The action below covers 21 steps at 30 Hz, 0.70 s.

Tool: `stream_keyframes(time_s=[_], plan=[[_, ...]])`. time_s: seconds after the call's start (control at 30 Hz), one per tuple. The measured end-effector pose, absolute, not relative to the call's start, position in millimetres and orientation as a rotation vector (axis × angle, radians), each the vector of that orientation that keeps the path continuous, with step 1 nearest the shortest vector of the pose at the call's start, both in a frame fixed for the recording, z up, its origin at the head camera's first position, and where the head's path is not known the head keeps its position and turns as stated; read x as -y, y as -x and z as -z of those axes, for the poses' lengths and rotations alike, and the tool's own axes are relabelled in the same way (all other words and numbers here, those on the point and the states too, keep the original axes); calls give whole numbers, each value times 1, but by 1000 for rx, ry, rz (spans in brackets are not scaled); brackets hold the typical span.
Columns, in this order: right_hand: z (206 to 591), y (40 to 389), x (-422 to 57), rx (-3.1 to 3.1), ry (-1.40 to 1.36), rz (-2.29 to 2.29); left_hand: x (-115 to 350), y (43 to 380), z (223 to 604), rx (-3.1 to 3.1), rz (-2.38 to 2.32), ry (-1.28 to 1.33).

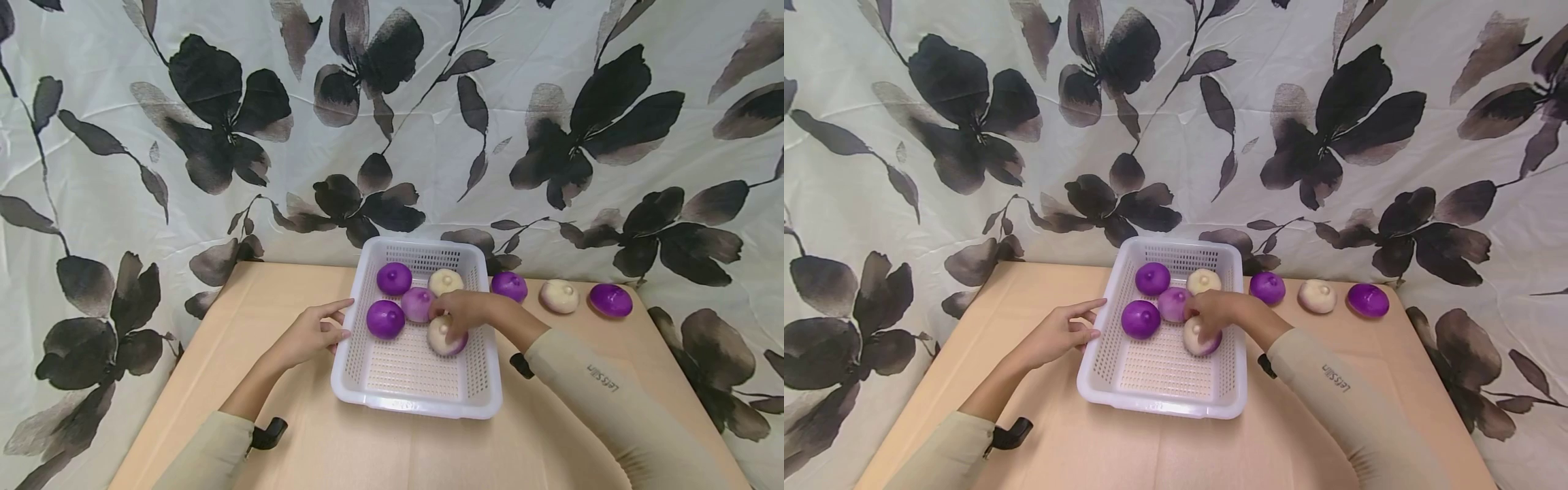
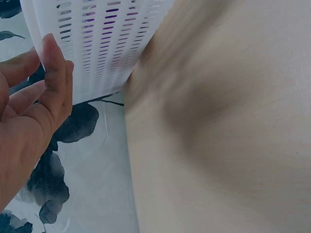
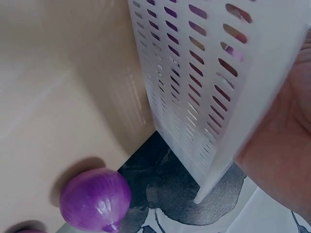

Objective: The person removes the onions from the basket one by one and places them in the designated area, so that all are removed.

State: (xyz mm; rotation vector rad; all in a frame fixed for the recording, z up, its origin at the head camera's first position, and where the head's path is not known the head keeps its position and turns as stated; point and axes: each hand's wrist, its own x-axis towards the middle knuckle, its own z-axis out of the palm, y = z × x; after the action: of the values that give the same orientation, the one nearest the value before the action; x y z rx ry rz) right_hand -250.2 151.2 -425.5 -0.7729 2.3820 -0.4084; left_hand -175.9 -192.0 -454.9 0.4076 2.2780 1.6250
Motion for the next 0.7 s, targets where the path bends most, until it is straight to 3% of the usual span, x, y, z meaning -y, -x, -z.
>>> stream_keyframes(time_s=[0.7], plan=[[438, 250, -145, -2296, 881, 360, 190, 178, 456, -2279, -1640, -420]])
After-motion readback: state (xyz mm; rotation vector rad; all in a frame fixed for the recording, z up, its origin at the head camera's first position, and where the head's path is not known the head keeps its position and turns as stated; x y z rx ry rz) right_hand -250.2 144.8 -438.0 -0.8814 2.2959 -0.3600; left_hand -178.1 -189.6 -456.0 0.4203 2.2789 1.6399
